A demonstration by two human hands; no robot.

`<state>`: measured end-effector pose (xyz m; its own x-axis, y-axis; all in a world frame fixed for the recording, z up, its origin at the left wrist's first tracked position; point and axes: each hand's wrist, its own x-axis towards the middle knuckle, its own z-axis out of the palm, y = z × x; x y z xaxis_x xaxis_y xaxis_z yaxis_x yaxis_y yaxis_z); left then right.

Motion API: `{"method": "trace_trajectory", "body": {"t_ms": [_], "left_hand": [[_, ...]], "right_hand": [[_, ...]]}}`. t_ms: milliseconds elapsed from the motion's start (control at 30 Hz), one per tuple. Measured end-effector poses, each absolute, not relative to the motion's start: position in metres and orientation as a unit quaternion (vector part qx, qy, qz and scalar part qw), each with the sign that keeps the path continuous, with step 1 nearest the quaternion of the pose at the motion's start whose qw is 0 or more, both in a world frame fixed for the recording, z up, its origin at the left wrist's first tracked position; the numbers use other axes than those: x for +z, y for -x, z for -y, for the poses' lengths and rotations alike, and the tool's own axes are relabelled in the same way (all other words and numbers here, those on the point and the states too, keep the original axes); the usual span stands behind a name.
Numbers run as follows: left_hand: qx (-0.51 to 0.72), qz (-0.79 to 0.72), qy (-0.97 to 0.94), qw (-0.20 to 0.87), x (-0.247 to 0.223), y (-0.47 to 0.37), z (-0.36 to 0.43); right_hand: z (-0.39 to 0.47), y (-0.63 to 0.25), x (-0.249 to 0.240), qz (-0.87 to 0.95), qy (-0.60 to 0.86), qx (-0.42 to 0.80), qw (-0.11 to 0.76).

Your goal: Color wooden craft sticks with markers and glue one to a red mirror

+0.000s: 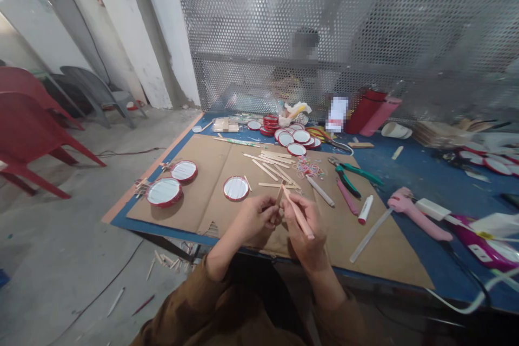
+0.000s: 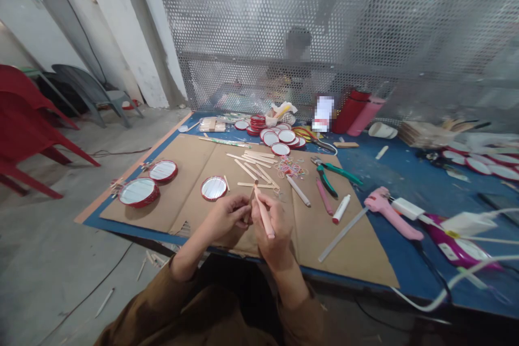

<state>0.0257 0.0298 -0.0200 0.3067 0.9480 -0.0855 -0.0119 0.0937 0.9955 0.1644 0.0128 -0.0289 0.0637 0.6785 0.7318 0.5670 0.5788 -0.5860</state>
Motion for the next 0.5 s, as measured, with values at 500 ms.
{"method": "trace_trajectory", "body": {"t_ms": [500], "left_hand": [[0.400,-0.446,-0.525,0.605,-0.0195,-0.0270,-0.0300]], "right_hand": [[-0.0117,-0.1656,-0.0368,0.624,0.512,0.043,0.588]]}}
